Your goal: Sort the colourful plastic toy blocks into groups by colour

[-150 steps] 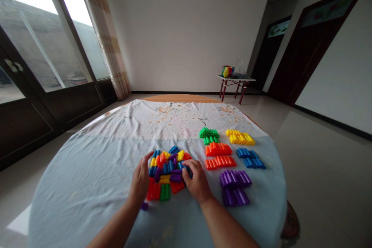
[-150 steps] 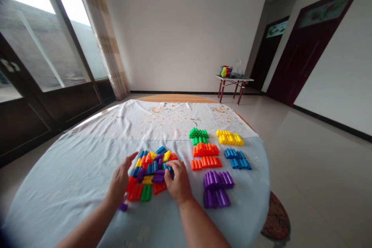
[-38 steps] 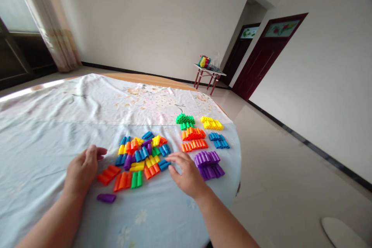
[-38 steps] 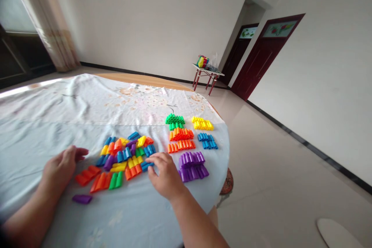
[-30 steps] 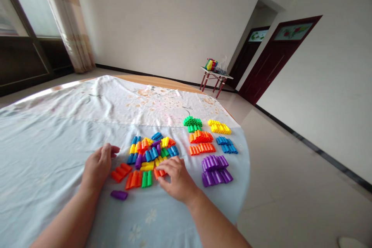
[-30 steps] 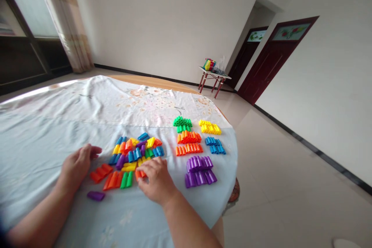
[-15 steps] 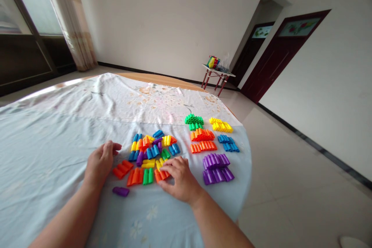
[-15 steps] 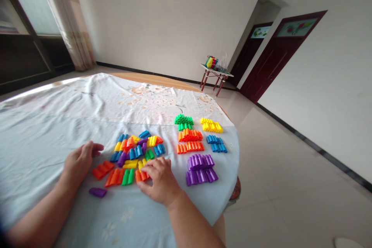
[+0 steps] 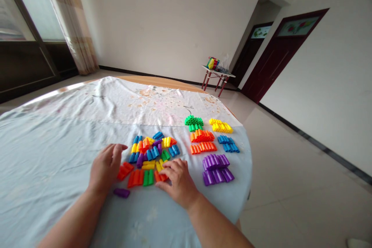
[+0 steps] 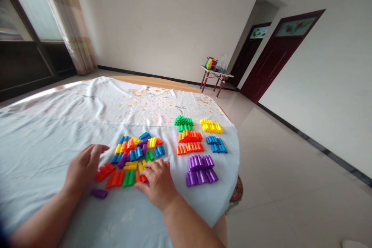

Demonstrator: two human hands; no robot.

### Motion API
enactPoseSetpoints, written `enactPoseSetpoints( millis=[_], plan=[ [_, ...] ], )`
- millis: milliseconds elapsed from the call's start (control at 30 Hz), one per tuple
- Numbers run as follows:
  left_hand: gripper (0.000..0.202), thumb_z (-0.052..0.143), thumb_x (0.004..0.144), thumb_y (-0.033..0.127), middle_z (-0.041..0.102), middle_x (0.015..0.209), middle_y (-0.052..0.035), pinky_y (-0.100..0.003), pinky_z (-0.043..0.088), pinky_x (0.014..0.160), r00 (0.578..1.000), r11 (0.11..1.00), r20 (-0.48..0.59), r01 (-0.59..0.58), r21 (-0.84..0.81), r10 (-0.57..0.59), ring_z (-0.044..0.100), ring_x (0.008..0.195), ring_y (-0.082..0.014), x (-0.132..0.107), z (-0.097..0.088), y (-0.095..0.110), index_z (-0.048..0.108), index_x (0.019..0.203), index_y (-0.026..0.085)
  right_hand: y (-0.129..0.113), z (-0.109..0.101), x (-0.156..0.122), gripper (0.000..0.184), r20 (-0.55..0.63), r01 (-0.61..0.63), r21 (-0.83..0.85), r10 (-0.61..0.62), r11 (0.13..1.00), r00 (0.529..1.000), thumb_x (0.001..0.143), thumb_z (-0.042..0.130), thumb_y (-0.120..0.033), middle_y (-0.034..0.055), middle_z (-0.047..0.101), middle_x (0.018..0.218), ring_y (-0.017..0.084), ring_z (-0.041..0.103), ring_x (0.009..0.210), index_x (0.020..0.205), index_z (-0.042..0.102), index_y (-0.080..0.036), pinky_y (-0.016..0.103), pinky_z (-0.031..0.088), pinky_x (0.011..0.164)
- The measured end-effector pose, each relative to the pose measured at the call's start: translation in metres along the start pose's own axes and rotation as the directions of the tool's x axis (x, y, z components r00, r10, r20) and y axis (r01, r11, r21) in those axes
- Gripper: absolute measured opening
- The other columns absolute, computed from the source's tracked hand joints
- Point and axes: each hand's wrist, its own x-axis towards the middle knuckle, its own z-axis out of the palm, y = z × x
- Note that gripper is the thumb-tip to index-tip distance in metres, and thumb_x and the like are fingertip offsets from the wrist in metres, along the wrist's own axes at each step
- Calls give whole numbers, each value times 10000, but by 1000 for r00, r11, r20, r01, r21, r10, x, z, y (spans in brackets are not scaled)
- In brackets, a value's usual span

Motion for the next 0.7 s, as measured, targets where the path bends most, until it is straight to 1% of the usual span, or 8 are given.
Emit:
enactPoseSetpoints(
  millis=[67, 100, 167, 233, 300, 367, 467, 700],
  plan=[
    [375, 367, 838, 432, 671, 994, -56, -309, 428, 889, 969, 978, 129, -208, -31, 210, 575, 959, -199, -12, -1, 21, 668, 859, 210, 0, 1, 0, 234, -9, 5, -4, -5, 1000, 1000, 745, 687, -417, 20, 603, 960, 194, 476, 949, 895, 653, -240, 360, 335, 843],
    [366, 360, 853, 397, 670, 1011, -59, -317, 415, 916, 911, 936, 215, -347, -60, 351, 569, 972, -196, -18, 0, 31, 672, 903, 213, -1, 0, 0, 216, -8, 10, -6, -10, 1000, 1000, 751, 681, -413, 17, 604, 941, 194, 476, 942, 884, 656, -244, 359, 336, 833],
    [367, 328, 880, 324, 673, 1025, -52, -319, 402, 944, 769, 840, 350, -531, -113, 534, 569, 977, -181, -28, 2, 48, 665, 979, 222, -1, -1, -1, 208, 4, 21, -10, -21, 1000, 1000, 775, 656, -412, 17, 607, 917, 196, 477, 923, 907, 655, -251, 359, 339, 806],
    [379, 297, 894, 275, 672, 1038, -37, -310, 397, 948, 659, 774, 443, -616, -148, 608, 570, 971, -165, -34, 7, 58, 648, 1031, 234, -2, -2, -1, 222, 12, 23, -17, -23, 1000, 1000, 793, 636, -411, 24, 610, 907, 202, 477, 905, 945, 649, -250, 363, 339, 781],
    [380, 282, 900, 258, 667, 1045, -27, -304, 387, 949, 609, 754, 496, -638, -157, 619, 565, 963, -152, -35, 11, 62, 637, 1035, 239, -3, -4, -1, 218, 16, 23, -28, -22, 999, 1000, 797, 634, -398, 28, 613, 902, 206, 475, 891, 951, 647, -245, 367, 336, 766],
    [380, 270, 905, 262, 668, 1012, -29, -315, 373, 955, 598, 754, 522, -641, -143, 608, 559, 951, -150, -34, 13, 64, 642, 979, 229, -4, -5, -1, 175, 20, 37, -43, -36, 998, 999, 796, 639, -376, 23, 617, 889, 206, 473, 884, 911, 655, -244, 370, 329, 759],
    [382, 273, 905, 290, 668, 950, -29, -328, 365, 947, 609, 763, 545, -639, -93, 576, 554, 929, -156, -32, 14, 66, 648, 885, 218, -6, -8, 0, 113, 34, 71, -77, -69, 994, 997, 815, 621, -347, 17, 625, 868, 204, 470, 881, 852, 659, -248, 374, 314, 744],
    [379, 289, 901, 326, 674, 965, -23, -320, 360, 938, 640, 769, 529, -638, -38, 557, 550, 935, -161, -32, 14, 66, 654, 871, 232, -10, -16, -13, 99, 84, 135, -100, -127, 986, 988, 845, 586, -320, 8, 629, 838, 193, 477, 882, 830, 644, -241, 373, 313, 739]
  ],
)
